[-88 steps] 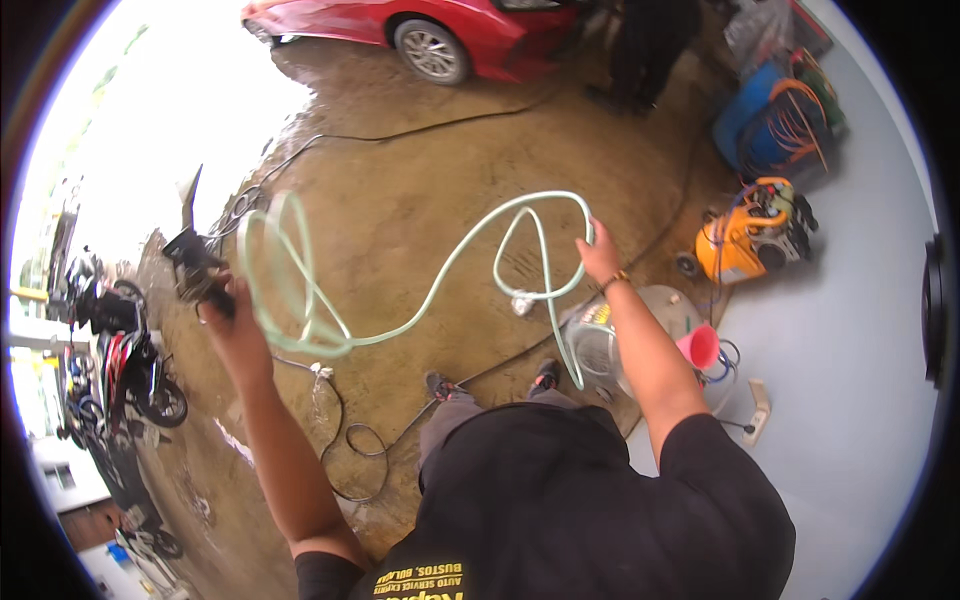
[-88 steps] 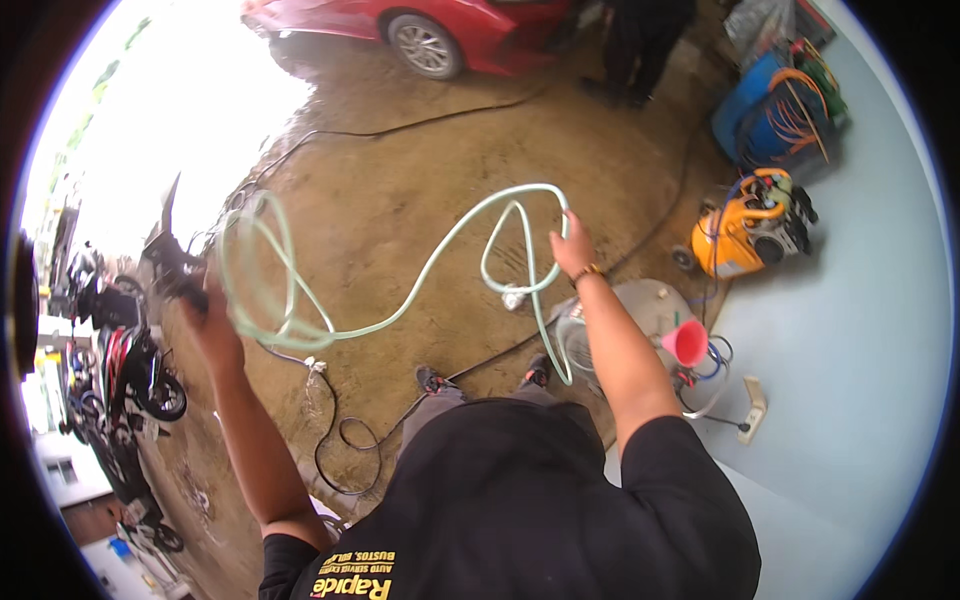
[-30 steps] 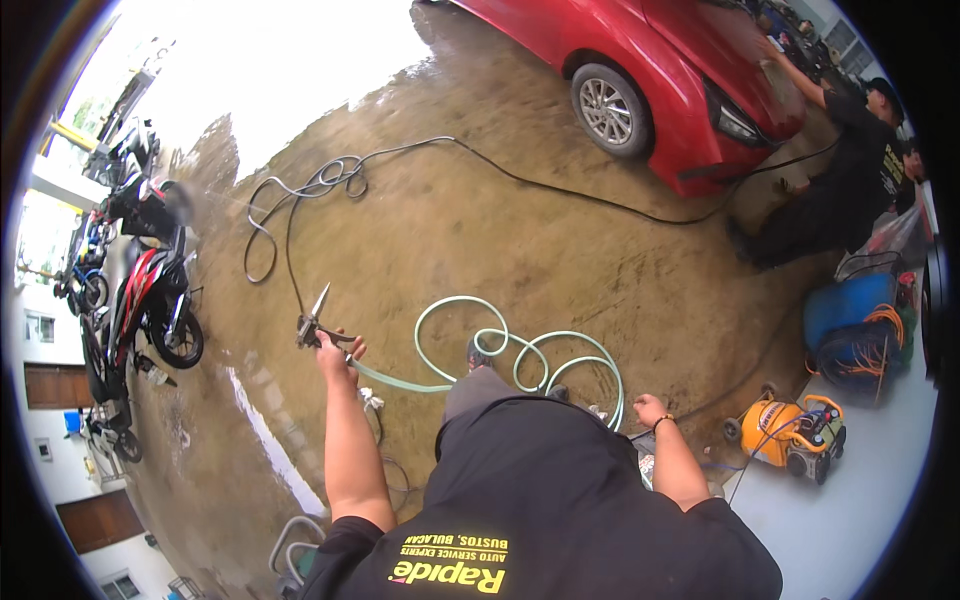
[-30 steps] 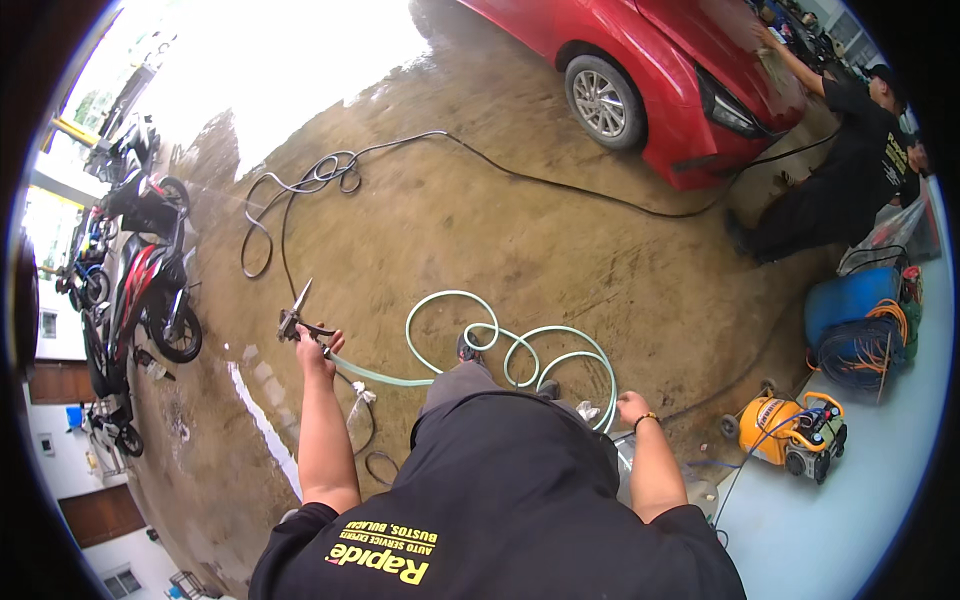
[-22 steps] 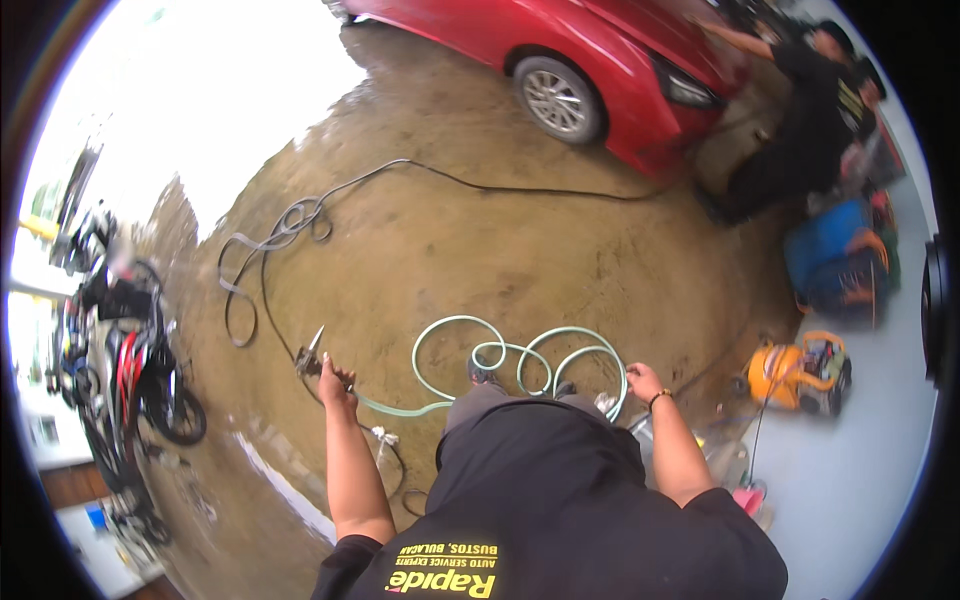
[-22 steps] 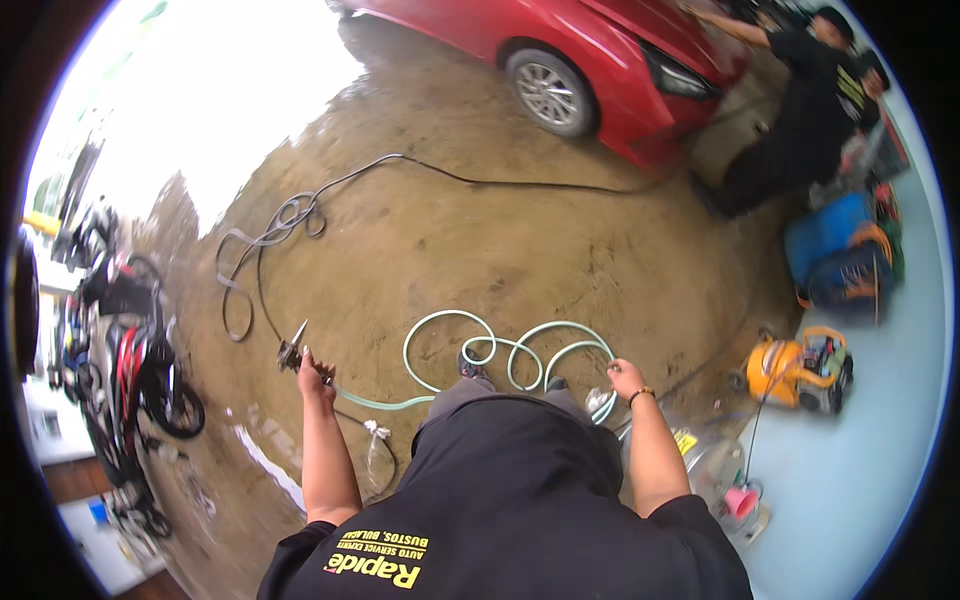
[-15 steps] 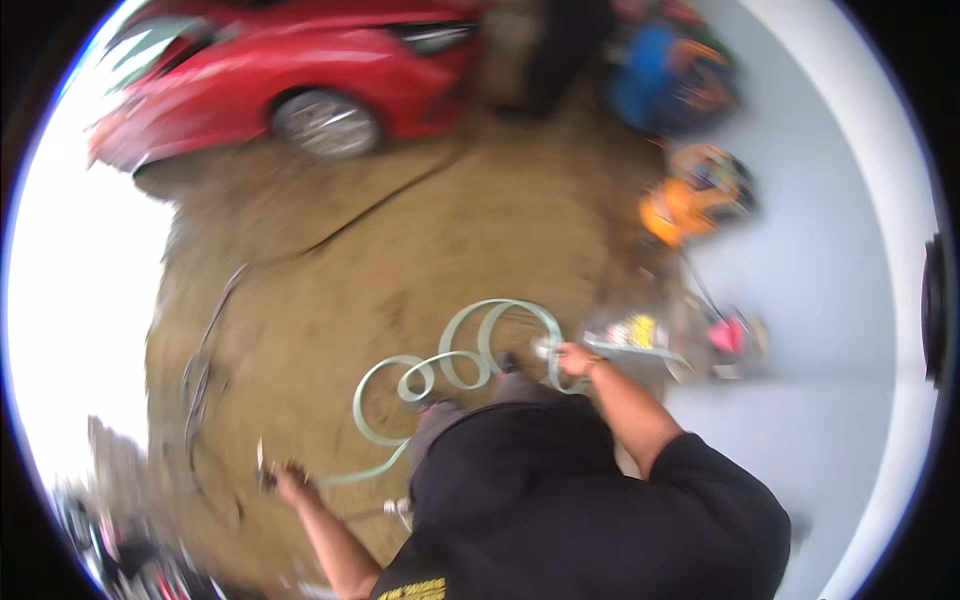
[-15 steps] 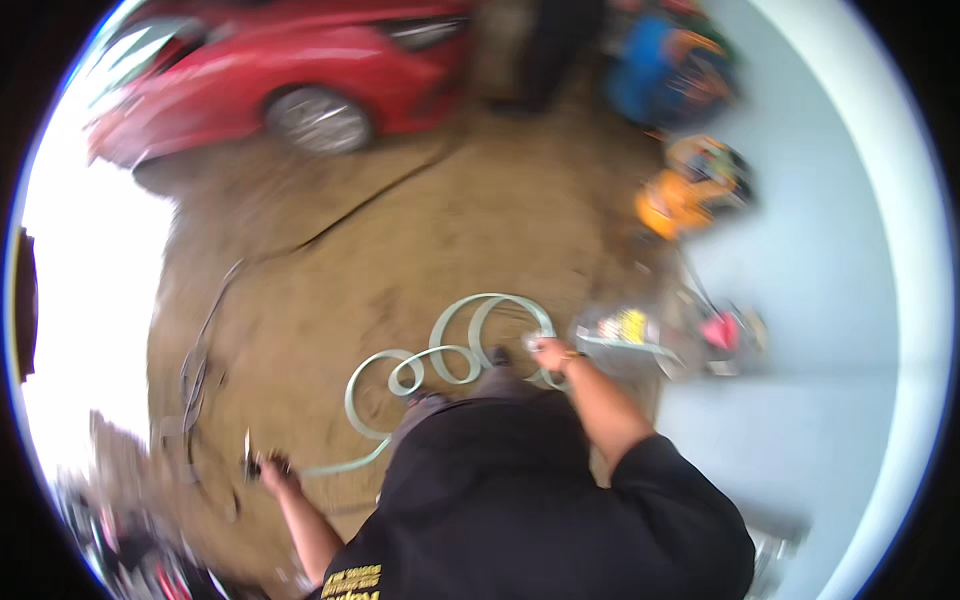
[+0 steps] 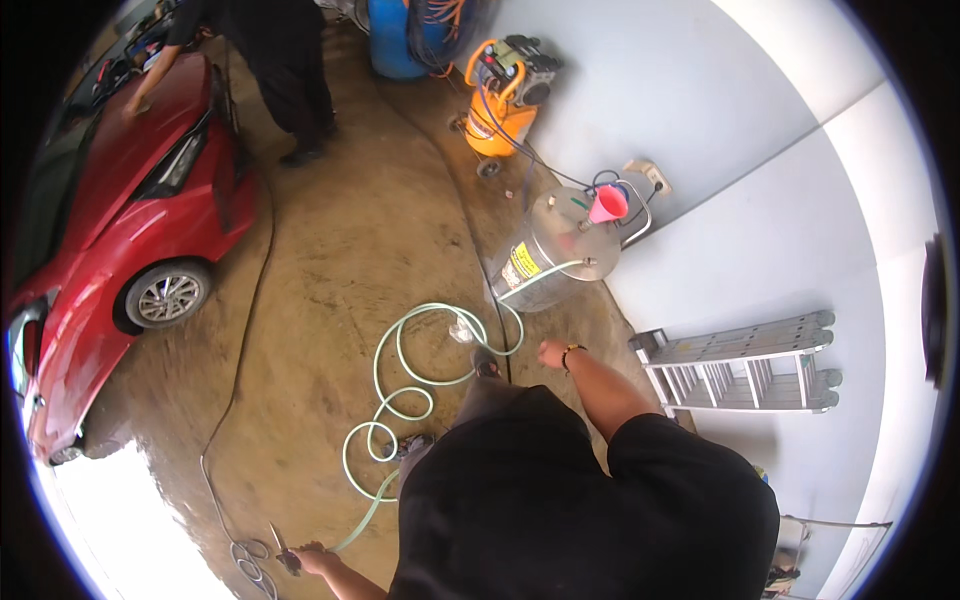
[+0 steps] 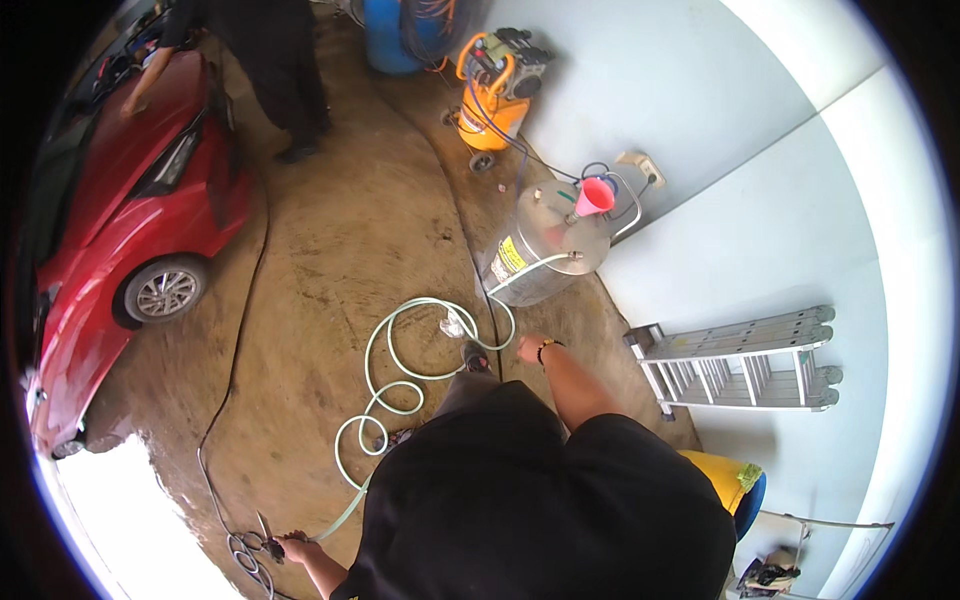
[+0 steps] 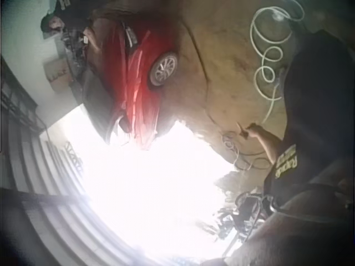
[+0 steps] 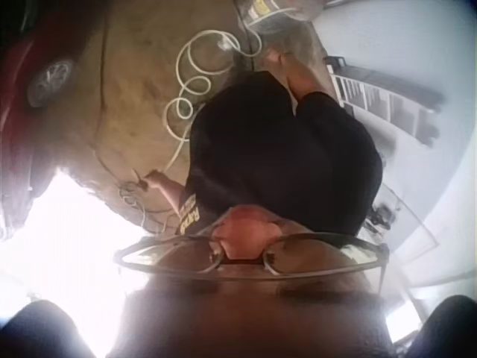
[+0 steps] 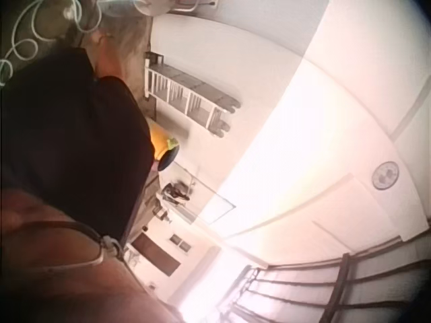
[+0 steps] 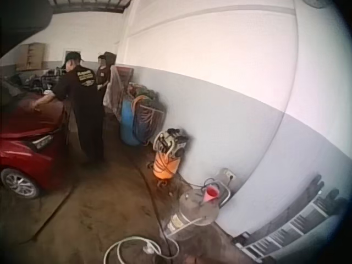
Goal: The person applies foam to a car and a motorcycle using a sprayer. They spray foam onto the side windows and panels of a red car before moving to a red motorcycle and covering its body and wheels with foam.
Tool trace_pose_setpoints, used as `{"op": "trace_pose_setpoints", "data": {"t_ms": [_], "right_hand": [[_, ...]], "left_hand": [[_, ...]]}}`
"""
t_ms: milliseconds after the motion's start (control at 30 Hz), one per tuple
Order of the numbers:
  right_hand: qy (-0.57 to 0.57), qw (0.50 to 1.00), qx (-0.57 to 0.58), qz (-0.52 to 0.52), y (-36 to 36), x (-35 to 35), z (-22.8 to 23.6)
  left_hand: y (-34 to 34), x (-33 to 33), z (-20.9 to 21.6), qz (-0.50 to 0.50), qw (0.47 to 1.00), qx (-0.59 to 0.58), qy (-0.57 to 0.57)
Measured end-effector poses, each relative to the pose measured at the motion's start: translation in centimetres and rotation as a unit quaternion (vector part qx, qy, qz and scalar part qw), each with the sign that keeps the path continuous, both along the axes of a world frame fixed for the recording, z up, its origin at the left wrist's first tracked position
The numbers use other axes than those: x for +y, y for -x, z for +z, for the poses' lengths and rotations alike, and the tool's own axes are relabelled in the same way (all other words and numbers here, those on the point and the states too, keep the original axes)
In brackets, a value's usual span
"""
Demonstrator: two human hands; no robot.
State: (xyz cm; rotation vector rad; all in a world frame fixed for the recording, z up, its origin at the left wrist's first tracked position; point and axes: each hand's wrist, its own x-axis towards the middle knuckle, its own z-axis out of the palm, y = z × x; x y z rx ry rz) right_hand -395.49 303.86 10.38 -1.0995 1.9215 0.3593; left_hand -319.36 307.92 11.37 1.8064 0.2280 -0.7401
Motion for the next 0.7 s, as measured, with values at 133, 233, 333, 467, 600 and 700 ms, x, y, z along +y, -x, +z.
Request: {"op": "trace_pose_setpoints", "data": {"t_ms": [133,233,333,467,600,700], "right_hand": [[0.024,0.998,-0.019,-0.049,5.4,-0.4,-1.6],[0.019,0.998,-0.02,-0.063,10.7,1.1,-4.7],[-0.004,0.994,-0.046,-0.101,15.5,0.8,-6.9],[-0.023,0.995,-0.041,-0.09,21.1,-0.9,-8.6],[0.102,0.99,-0.048,-0.089,22.6,-3.6,-9.1],[0.089,0.993,-0.068,-0.047,21.7,-7.7,-5.5]], "left_hand": [[-2.6,1.9,-4.0,-0.194,0.963,-0.176,-0.062],[-0.1,0.7,-2.0,-0.287,0.893,-0.287,-0.196],[2.2,0.0,2.1,-0.335,0.794,-0.389,-0.327],[5.3,-2.1,6.9,-0.356,0.721,-0.449,-0.39],[9.0,-1.8,10.0,-0.45,0.454,-0.471,-0.608],[15.1,-1.2,10.6,-0.601,-0.007,-0.355,-0.716]]}}
